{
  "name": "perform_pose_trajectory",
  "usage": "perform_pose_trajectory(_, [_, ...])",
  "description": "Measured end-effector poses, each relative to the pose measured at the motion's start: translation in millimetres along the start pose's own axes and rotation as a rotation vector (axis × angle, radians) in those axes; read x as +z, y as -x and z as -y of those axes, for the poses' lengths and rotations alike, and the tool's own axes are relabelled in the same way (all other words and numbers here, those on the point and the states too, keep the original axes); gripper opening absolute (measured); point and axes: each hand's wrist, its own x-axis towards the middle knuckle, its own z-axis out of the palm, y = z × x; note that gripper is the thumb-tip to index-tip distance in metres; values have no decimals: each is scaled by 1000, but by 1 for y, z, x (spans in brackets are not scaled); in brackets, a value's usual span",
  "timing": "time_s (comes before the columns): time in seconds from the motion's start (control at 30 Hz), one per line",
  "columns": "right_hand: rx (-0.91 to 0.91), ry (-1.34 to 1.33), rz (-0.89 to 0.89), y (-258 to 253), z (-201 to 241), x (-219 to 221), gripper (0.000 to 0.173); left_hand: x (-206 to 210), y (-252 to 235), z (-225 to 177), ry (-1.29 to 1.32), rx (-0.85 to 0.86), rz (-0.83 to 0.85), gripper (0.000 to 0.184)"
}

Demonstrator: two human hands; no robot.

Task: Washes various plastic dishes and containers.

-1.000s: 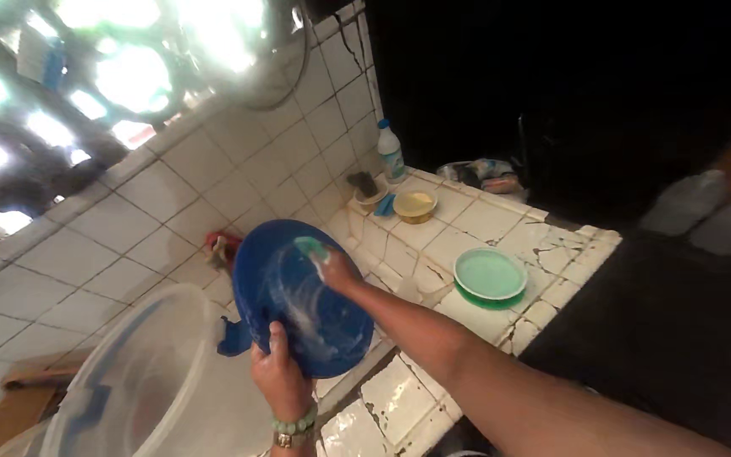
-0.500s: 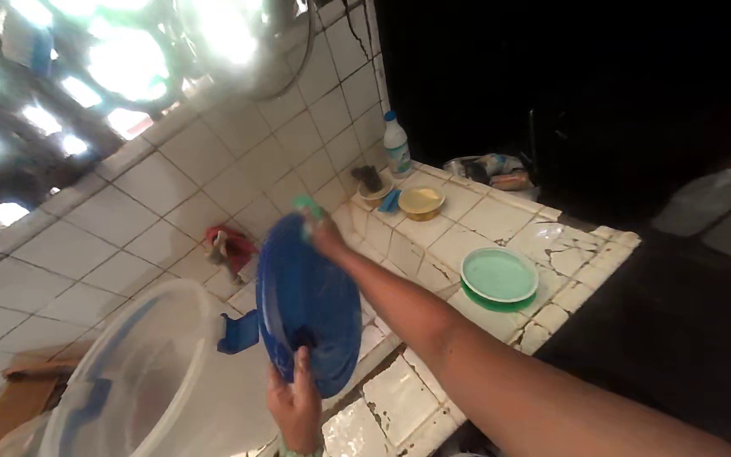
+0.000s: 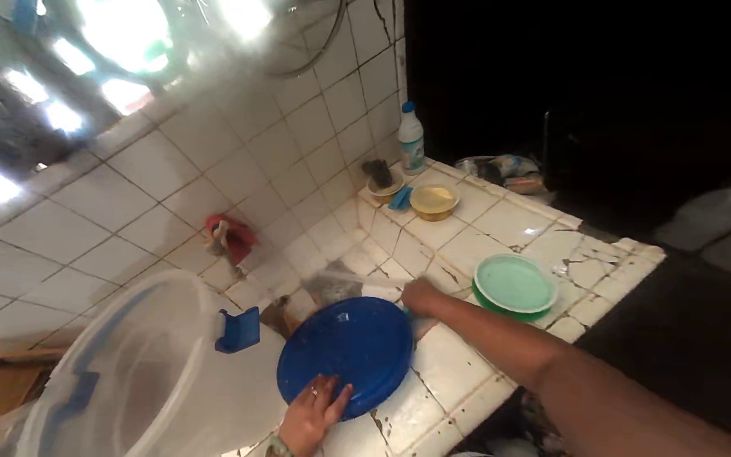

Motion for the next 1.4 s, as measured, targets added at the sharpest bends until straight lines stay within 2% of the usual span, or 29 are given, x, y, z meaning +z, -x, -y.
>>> perform_pose_trajectory(0.13, [40, -76, -104, -16, 5, 16, 33, 25, 1, 14, -6, -38, 46, 36])
perform_pose_trajectory(0.2, [81, -111, -178, -25, 5, 21, 40, 36, -4, 22, 54, -130, 130, 46])
perform_pose_trajectory(0.23, [97, -75, -196, -29, 4, 20, 42, 40, -8, 25, 78, -226, 220, 52])
perform_pose_trajectory(0.33, [171, -133, -147, -28, 8, -2, 37, 42, -38, 33, 113, -669, 789, 75])
perform_pose_trajectory(0.37, [187, -101, -77, -26, 11, -15, 37, 45, -44, 35, 95, -769, 912, 76])
perform_pose_trajectory(0.43, [185, -26, -11, -16, 17, -45, 35, 48, -49, 36, 90, -870, 1030, 69])
perform_pose_trajectory(0.5, [138, -38, -78, 4, 20, -73, 30, 44, -55, 34, 137, -877, 1052, 66])
perform_pose_trajectory(0.57, [42, -132, -187, 22, 23, -99, 32, 36, -66, 31, 229, -865, 886, 67])
perform_pose_trajectory(0.63, [-41, -336, -315, 40, 34, -114, 40, 27, -84, 24, 349, -843, 482, 80])
perform_pose_trajectory(0.7, [-93, -616, -454, 60, 52, -117, 45, 24, -104, 15, 474, -760, 34, 105])
perform_pose_trajectory(0.73, [-103, -761, -502, 67, 61, -115, 47, 24, -115, 11, 514, -714, -121, 115])
perform_pose_trajectory(0.8, [-102, -1040, -532, 76, 79, -105, 51, 22, -132, 6, 547, -626, -305, 121])
perform_pose_trajectory(0.87, [-123, -1236, -549, 83, 95, -97, 49, 16, -144, 3, 636, -593, -405, 118])
perform_pose_trajectory(1.0, [-238, -1350, -573, 87, 102, -96, 51, 6, -158, 9, 797, -629, -465, 110])
perform_pose_trajectory(1.1, [-431, -1373, -458, 84, 94, -95, 51, -1, -164, 13, 822, -651, -491, 114])
perform_pose_trajectory(1.23, [-497, -1365, -345, 93, 95, -102, 49, -19, -164, 10, 814, -729, -444, 118])
perform_pose_trajectory(1.33, [-568, -1645, -254, 89, 104, -100, 40, -27, -159, 11, 867, -783, -463, 117])
perform_pose_trajectory(1.4, [-582, -1869, -202, 83, 116, -96, 34, -29, -153, 13, 881, -821, -536, 117])
